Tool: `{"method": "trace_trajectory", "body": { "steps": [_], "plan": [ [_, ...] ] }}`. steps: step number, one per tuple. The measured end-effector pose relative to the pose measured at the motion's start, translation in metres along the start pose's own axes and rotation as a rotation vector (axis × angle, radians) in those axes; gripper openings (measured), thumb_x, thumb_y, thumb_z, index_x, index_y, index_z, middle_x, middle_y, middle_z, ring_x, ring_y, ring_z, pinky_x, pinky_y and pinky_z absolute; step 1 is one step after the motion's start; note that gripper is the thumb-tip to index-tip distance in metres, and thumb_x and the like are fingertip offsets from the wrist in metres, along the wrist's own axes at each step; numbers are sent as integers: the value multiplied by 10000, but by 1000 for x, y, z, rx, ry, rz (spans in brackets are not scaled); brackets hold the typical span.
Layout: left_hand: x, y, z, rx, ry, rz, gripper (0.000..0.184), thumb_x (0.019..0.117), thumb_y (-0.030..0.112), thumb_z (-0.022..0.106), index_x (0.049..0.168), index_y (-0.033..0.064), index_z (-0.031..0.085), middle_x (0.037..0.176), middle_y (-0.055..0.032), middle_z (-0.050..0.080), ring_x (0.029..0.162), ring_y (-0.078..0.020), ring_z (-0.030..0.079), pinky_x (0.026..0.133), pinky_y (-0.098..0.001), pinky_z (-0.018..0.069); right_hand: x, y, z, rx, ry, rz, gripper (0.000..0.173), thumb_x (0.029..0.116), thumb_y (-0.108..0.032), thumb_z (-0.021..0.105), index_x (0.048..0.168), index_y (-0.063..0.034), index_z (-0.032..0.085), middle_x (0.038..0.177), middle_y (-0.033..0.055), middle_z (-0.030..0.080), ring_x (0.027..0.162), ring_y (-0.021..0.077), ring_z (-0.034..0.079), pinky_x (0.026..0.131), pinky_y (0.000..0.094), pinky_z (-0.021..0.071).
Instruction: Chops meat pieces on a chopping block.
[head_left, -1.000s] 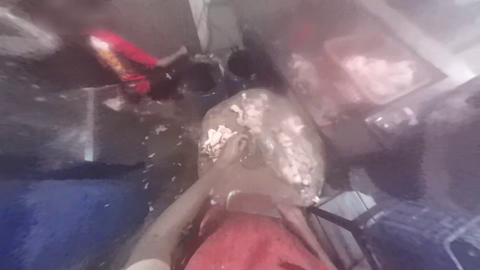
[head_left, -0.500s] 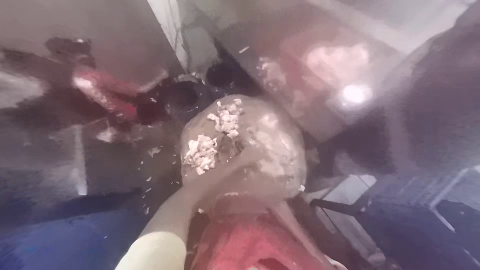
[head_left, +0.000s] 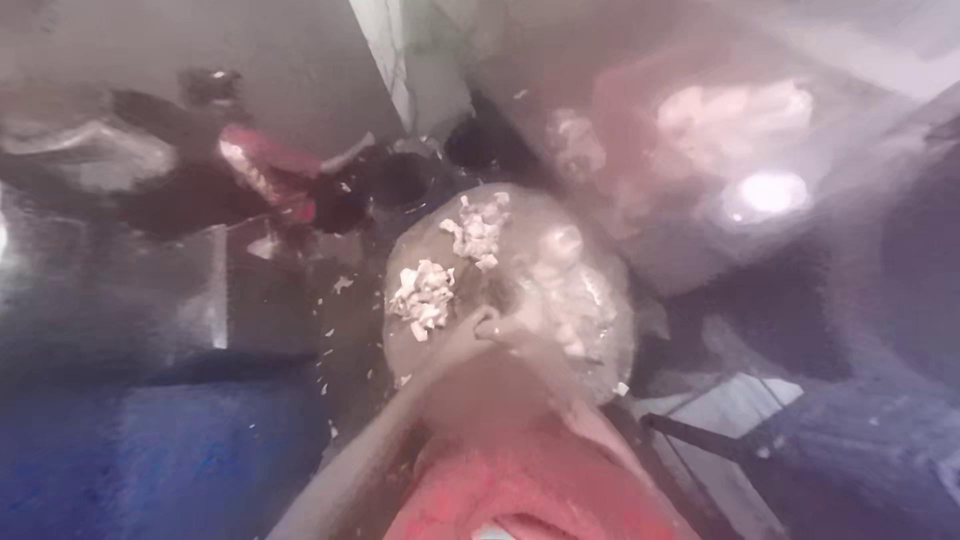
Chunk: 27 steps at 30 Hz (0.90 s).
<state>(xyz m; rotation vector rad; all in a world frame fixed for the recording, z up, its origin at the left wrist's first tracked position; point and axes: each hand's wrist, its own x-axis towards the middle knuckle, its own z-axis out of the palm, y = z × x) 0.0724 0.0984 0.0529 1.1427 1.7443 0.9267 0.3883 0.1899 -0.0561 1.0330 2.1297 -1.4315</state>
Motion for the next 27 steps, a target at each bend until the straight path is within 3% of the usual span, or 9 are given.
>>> {"method": "trace_trajectory", "body": {
  "steps": [5, 7, 10, 13, 16, 20, 23, 25, 27],
  "plan": [
    [-44, -109, 32, 229, 133, -308, 551, 918, 181, 732, 1421, 98, 524, 1325, -151, 640, 1193, -272, 643, 1035, -476, 524, -7, -22, -13, 258, 426, 68, 550, 1089, -427, 433, 1506, -69, 456, 1272, 193, 655, 1124, 284, 667, 997, 505, 536],
    [-57, -124, 45, 286, 134, -421, 600, 919, 214, 735, 1462, 112, 501, 1324, -174, 642, 1199, -318, 640, 1041, -524, 510, -17, -34, -11, 302, 459, 108, 524, 1106, -369, 392, 1521, -50, 421, 1182, 199, 662, 989, 266, 680, 902, 478, 565],
    [-60, -138, 56, 328, 143, -351, 716, 872, 254, 779, 1505, 132, 466, 1466, -179, 533, 1315, -338, 556, 1103, -536, 460, -23, -32, 1, 372, 329, 112, 500, 1110, -377, 390, 1454, -21, 463, 942, 121, 642, 743, 170, 633, 700, 376, 577],
    [-52, -146, 63, 477, 126, -256, 637, 876, 392, 753, 1451, 231, 530, 1498, -115, 509, 1326, -317, 546, 1078, -531, 483, -17, -24, 20, 279, 240, 137, 590, 1073, -499, 437, 1385, -12, 554, 1112, 179, 702, 982, 239, 704, 905, 463, 581],
    [-45, -134, 52, 453, 122, -231, 509, 930, 299, 713, 1401, 151, 590, 1446, -135, 564, 1306, -312, 568, 1089, -519, 474, -26, -59, 14, 207, 266, 85, 546, 1097, -446, 400, 1453, -46, 508, 1195, 177, 690, 1054, 249, 698, 954, 473, 568],
    [-50, -124, 42, 375, 134, -186, 518, 945, 317, 700, 1398, 84, 600, 1422, -183, 586, 1324, -343, 553, 1126, -541, 425, -49, -128, 8, 361, 314, -264, 565, 1089, -441, 341, 1390, 4, 518, 953, 61, 639, 777, 106, 615, 718, 307, 566],
    [-54, -133, 42, 246, 137, -113, 435, 984, 250, 658, 1387, 96, 603, 1351, -138, 635, 1240, -245, 614, 1086, -442, 484, -26, -124, 20, 174, 275, -254, 558, 1090, -470, 371, 1403, -46, 554, 1107, 124, 693, 947, 186, 685, 874, 403, 583],
    [-47, -133, 40, 398, 143, -59, 431, 950, 251, 689, 1345, 85, 633, 1334, -166, 634, 1240, -300, 612, 1075, -478, 486, 5, -101, 31, -41, 159, -77, 557, 1098, -486, 342, 1439, -84, 523, 1239, 163, 679, 1118, 278, 680, 989, 513, 540],
    [-44, -136, 37, 468, 141, -35, 386, 936, 286, 712, 1278, 115, 658, 1292, -139, 650, 1212, -289, 624, 1054, -477, 503, 18, -96, 34, -146, 126, 24, 606, 1080, -567, 305, 1410, -116, 541, 1211, 153, 689, 1113, 304, 682, 968, 566, 542]
  ]
}}
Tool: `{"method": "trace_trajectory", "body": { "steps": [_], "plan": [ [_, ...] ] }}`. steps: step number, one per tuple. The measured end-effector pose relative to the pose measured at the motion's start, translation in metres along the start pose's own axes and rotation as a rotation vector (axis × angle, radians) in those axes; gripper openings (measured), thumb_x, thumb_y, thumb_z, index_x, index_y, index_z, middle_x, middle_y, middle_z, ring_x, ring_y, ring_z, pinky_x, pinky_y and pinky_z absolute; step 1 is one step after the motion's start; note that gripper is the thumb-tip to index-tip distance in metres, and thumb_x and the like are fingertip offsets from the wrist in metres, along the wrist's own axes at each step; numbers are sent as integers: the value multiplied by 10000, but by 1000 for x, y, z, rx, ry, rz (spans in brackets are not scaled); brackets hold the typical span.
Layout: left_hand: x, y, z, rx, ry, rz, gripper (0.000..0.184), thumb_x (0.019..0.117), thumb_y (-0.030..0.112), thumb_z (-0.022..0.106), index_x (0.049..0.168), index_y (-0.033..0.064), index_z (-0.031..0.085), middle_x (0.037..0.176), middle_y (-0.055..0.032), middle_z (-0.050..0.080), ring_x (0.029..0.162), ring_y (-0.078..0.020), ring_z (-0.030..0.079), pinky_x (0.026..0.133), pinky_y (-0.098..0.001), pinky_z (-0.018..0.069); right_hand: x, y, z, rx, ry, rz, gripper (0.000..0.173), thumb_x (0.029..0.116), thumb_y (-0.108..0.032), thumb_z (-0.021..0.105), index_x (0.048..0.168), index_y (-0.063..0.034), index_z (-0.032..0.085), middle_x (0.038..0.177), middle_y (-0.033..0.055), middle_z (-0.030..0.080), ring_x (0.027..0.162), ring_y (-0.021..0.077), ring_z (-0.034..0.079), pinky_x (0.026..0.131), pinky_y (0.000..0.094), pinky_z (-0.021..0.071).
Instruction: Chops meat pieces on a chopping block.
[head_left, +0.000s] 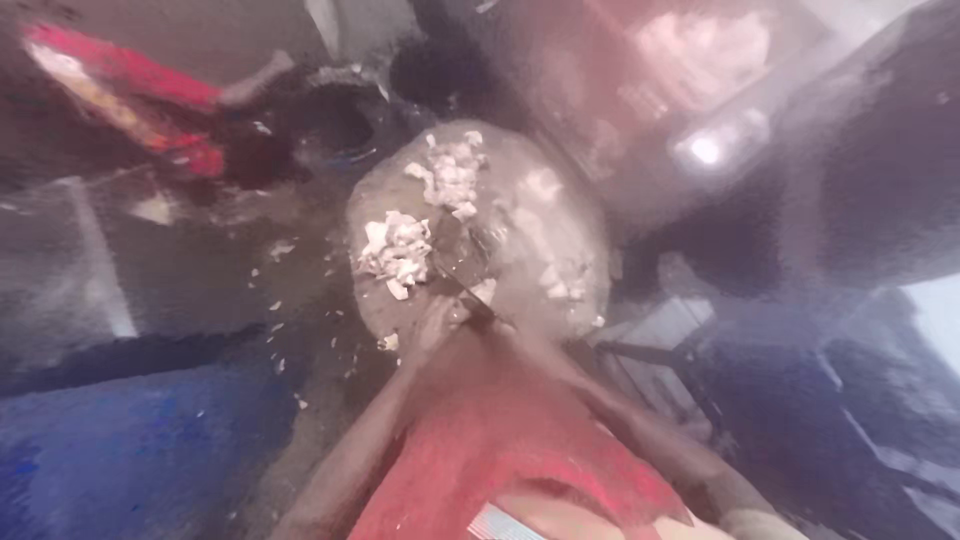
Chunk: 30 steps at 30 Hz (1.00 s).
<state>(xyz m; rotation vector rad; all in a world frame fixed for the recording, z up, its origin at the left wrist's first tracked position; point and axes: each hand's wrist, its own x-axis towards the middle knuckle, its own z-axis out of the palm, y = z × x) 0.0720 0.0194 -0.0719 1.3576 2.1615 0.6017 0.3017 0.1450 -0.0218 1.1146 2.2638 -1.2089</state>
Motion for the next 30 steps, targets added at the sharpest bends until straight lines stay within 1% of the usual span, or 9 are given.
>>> {"method": "trace_trajectory", "body": {
  "steps": [4, 8, 14, 16, 19, 21, 24, 27, 30],
  "plan": [
    [-23, -8, -10, -52, -33, -166, 483, 938, 313, 702, 1346, 68, 625, 1334, -175, 638, 1260, -334, 598, 1091, -541, 458, -27, -31, -14, 29, 42, 22, 557, 1095, -490, 349, 1463, -103, 510, 1193, 169, 692, 1083, 302, 687, 966, 532, 542],
    [-47, -25, -8, -193, -1, -336, 535, 954, 368, 692, 1373, 54, 582, 1313, -173, 643, 1213, -294, 631, 1063, -498, 504, -38, -33, -5, 176, 46, -28, 516, 1106, -429, 355, 1413, -51, 529, 1122, 173, 689, 1000, 277, 690, 918, 493, 559],
    [-36, -1, -11, -702, 119, -359, 369, 947, 163, 670, 1268, 8, 578, 1070, -142, 680, 871, -194, 691, 769, -398, 609, -17, 35, 19, 242, -94, 18, 579, 1098, -504, 317, 1348, -62, 596, 1133, 171, 687, 1032, 267, 680, 944, 487, 550],
    [-27, 10, -21, -564, 34, -360, 418, 948, 230, 698, 1292, 28, 570, 1095, -144, 676, 930, -211, 686, 836, -421, 592, -34, 46, 16, 283, -37, 56, 581, 1090, -510, 358, 1361, -57, 600, 1190, 174, 688, 1088, 266, 678, 999, 485, 536],
    [-5, 3, -26, -105, -74, -330, 578, 920, 497, 709, 1334, 108, 603, 1184, -140, 692, 1086, -312, 678, 953, -583, 540, -54, 62, 12, 456, 76, 16, 501, 1088, -461, 372, 1321, -90, 617, 1001, 70, 689, 838, 146, 661, 800, 372, 580],
    [10, 11, -32, -43, -48, -243, 620, 919, 480, 719, 1404, 123, 574, 1333, -153, 635, 1228, -341, 614, 1043, -590, 492, -59, 67, 8, 465, 147, 29, 496, 1098, -432, 364, 1323, -59, 601, 1016, 91, 698, 862, 159, 677, 807, 378, 593],
    [46, 34, -31, 8, -53, -153, 445, 986, 456, 623, 1348, 198, 634, 1308, -106, 661, 1225, -308, 619, 1056, -590, 473, -54, 87, 8, 356, 158, 151, 573, 1098, -474, 357, 1381, -23, 569, 1189, 193, 687, 1087, 268, 682, 976, 472, 548],
    [77, 62, -28, 156, -195, -123, 410, 976, 474, 619, 1253, 178, 682, 1219, -120, 686, 1134, -333, 653, 966, -619, 518, -49, 95, 8, 488, 144, 188, 549, 1095, -478, 362, 1410, -69, 549, 1142, 156, 689, 1002, 230, 692, 894, 451, 587],
    [81, 84, -11, 221, -322, -19, 412, 957, 343, 671, 1284, 93, 676, 1310, -197, 637, 1226, -395, 598, 1030, -611, 478, -47, 104, 9, 506, 179, 158, 530, 1102, -468, 336, 1305, -54, 598, 972, 111, 675, 846, 190, 668, 802, 414, 584]
  ]
}}
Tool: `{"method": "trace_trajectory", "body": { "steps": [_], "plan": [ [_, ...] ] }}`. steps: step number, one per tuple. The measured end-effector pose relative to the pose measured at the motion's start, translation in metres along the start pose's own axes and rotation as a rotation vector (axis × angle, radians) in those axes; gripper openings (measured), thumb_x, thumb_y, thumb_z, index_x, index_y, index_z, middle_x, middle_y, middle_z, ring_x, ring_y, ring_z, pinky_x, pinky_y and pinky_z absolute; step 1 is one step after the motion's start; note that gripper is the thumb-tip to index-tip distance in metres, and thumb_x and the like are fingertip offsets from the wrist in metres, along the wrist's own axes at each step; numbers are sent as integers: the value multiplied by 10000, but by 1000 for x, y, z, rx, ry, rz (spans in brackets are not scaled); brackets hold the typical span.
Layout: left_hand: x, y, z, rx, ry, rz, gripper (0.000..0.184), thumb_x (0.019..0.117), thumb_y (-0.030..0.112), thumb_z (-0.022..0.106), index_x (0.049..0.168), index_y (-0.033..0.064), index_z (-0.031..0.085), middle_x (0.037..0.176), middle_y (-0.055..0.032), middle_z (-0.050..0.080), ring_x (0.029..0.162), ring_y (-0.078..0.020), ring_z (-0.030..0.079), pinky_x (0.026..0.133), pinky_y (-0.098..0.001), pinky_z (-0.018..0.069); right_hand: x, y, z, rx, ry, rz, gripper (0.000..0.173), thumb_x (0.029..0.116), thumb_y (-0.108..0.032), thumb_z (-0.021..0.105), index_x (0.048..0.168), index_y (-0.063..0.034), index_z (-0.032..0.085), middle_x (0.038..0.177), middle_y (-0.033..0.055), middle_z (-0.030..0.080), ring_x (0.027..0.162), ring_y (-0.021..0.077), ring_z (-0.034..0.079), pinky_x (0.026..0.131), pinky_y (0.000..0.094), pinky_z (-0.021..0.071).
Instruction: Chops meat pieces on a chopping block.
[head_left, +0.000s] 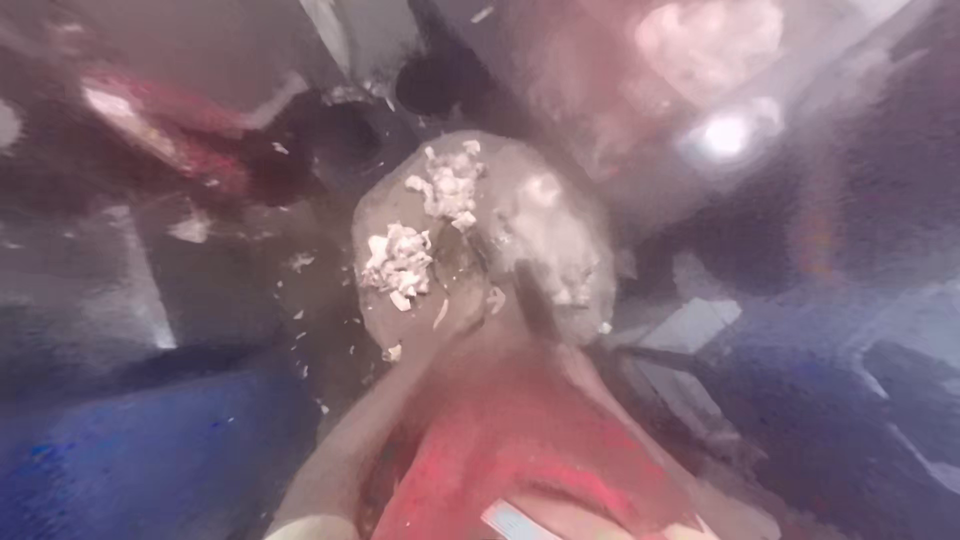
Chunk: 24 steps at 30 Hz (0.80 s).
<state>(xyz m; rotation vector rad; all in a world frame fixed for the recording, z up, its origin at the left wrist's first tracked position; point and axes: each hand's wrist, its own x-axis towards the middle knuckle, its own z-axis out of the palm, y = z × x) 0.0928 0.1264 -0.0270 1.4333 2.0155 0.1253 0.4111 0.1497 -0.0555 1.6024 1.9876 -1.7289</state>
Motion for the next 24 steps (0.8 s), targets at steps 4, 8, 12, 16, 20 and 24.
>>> {"method": "trace_trajectory", "body": {
  "steps": [4, 8, 12, 16, 20, 24],
  "plan": [
    [0, -13, 23, -40, -32, 89, 421, 932, 312, 678, 1304, 117, 637, 1258, -140, 669, 1195, -326, 629, 1038, -565, 492, -4, -4, 10, 101, 18, -55, 546, 1100, -447, 351, 1388, -33, 562, 1185, 144, 692, 1070, 191, 684, 965, 407, 571],
    [-10, -10, 21, 61, -105, -9, 529, 936, 434, 679, 1372, 143, 601, 1351, -125, 637, 1268, -323, 592, 1074, -581, 451, -11, -4, 13, -11, 42, -26, 560, 1096, -485, 336, 1369, -65, 587, 1101, 148, 698, 994, 237, 689, 918, 473, 571],
    [-29, -14, 32, 158, -100, -19, 559, 985, 484, 589, 1358, 70, 629, 1422, -232, 567, 1358, -431, 489, 1134, -643, 357, -11, -10, 15, -55, 57, 32, 574, 1090, -513, 350, 1400, -83, 569, 1143, 174, 704, 1041, 288, 696, 954, 533, 552],
    [-80, 50, 10, 42, -182, -151, 444, 1060, 352, 521, 1414, 91, 583, 1435, -125, 589, 1368, -268, 521, 1189, -446, 358, -13, -10, 13, -82, 59, 16, 597, 1089, -523, 334, 1389, -63, 568, 1122, 179, 705, 1021, 288, 698, 944, 529, 552],
    [-77, 33, 13, 164, -80, 68, 486, 1026, 430, 516, 1397, 126, 593, 1430, -121, 601, 1379, -350, 509, 1184, -547, 346, -16, -9, 13, -88, 91, -25, 619, 1076, -568, 325, 1391, -99, 577, 1114, 152, 710, 1014, 265, 701, 929, 519, 561],
    [-79, -1, 61, 137, 51, 59, 486, 1020, 480, 514, 1384, 173, 613, 1379, -96, 632, 1295, -307, 583, 1092, -556, 453, -14, -11, 14, -66, 77, -77, 599, 1088, -527, 323, 1395, -75, 570, 1101, 152, 706, 997, 244, 699, 923, 493, 569]
  ]
}}
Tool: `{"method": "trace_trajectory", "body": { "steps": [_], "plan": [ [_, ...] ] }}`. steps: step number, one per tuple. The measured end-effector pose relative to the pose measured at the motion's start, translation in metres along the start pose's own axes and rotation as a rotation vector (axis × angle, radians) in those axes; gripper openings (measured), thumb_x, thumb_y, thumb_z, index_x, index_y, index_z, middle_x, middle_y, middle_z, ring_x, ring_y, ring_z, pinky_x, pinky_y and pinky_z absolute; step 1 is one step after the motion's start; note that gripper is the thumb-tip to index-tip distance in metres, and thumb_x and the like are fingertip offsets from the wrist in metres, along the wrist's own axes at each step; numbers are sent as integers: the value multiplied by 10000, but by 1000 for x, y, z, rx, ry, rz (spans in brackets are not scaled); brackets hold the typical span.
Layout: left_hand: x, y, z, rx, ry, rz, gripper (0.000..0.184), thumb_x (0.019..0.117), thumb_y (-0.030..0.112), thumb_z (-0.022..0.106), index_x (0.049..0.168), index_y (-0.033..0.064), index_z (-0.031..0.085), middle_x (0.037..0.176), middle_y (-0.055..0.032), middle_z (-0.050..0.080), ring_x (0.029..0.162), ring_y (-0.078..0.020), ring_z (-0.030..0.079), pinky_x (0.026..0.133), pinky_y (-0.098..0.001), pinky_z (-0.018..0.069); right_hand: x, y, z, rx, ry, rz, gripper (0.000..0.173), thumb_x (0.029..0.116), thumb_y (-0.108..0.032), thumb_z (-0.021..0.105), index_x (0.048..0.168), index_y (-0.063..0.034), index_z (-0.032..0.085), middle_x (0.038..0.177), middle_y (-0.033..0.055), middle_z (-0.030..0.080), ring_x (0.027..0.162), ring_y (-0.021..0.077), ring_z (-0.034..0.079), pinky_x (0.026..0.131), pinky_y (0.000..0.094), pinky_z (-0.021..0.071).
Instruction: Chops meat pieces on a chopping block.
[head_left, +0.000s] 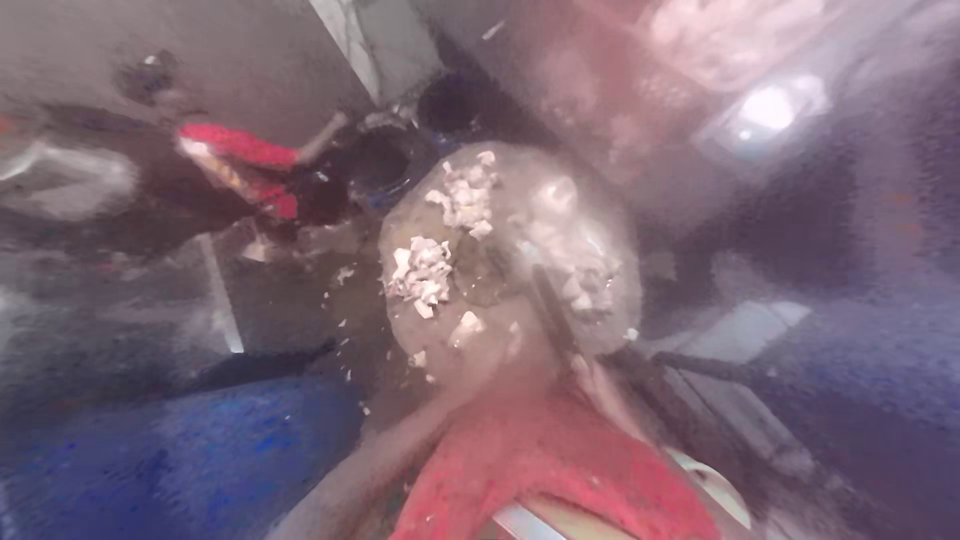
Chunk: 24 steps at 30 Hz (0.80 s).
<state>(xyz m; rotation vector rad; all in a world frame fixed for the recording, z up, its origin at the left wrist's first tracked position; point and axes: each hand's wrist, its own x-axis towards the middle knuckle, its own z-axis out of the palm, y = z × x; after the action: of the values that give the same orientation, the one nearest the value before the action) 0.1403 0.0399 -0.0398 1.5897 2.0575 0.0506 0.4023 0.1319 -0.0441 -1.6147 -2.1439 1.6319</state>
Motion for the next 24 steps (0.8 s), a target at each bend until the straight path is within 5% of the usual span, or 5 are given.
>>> {"method": "trace_trajectory", "body": {
  "steps": [6, 10, 12, 19, 24],
  "plan": [
    [9, 13, -13, -68, -186, -190, 405, 985, 353, 584, 1223, 35, 666, 1153, -212, 687, 1092, -406, 661, 910, -610, 536, 4, 9, 2, -12, -15, 5, 613, 1078, -550, 342, 1448, -100, 536, 1184, 156, 706, 1072, 252, 702, 969, 505, 563],
    [-4, 12, 3, -3, -179, -33, 420, 1013, 357, 562, 1291, 57, 660, 1353, -214, 610, 1273, -423, 561, 1029, -640, 458, 3, -1, 2, 24, -10, 33, 585, 1088, -498, 379, 1464, -71, 514, 1213, 182, 692, 1096, 275, 690, 991, 506, 545],
    [-12, 2, 15, 10, -182, -6, 523, 1002, 467, 560, 1357, 88, 624, 1423, -176, 572, 1327, -383, 536, 1071, -593, 461, 2, 0, 4, 5, -6, 14, 578, 1096, -474, 368, 1450, -46, 526, 1241, 194, 683, 1137, 284, 679, 1021, 504, 529],
    [-27, -28, 15, -155, -287, -188, 539, 982, 501, 602, 1393, 153, 604, 1250, -137, 692, 1139, -314, 678, 989, -578, 527, 4, 13, 12, -103, -8, 9, 646, 1078, -561, 321, 1387, -50, 567, 1166, 183, 703, 1087, 311, 693, 971, 539, 543],
    [6, -8, -44, -686, -265, -197, 360, 1004, 270, 618, 1269, 27, 629, 1125, -137, 682, 979, -196, 675, 903, -403, 565, 5, 15, 8, -57, -41, 47, 689, 1055, -621, 319, 1444, -91, 524, 1209, 191, 693, 1127, 334, 680, 990, 586, 524]
  ]
}}
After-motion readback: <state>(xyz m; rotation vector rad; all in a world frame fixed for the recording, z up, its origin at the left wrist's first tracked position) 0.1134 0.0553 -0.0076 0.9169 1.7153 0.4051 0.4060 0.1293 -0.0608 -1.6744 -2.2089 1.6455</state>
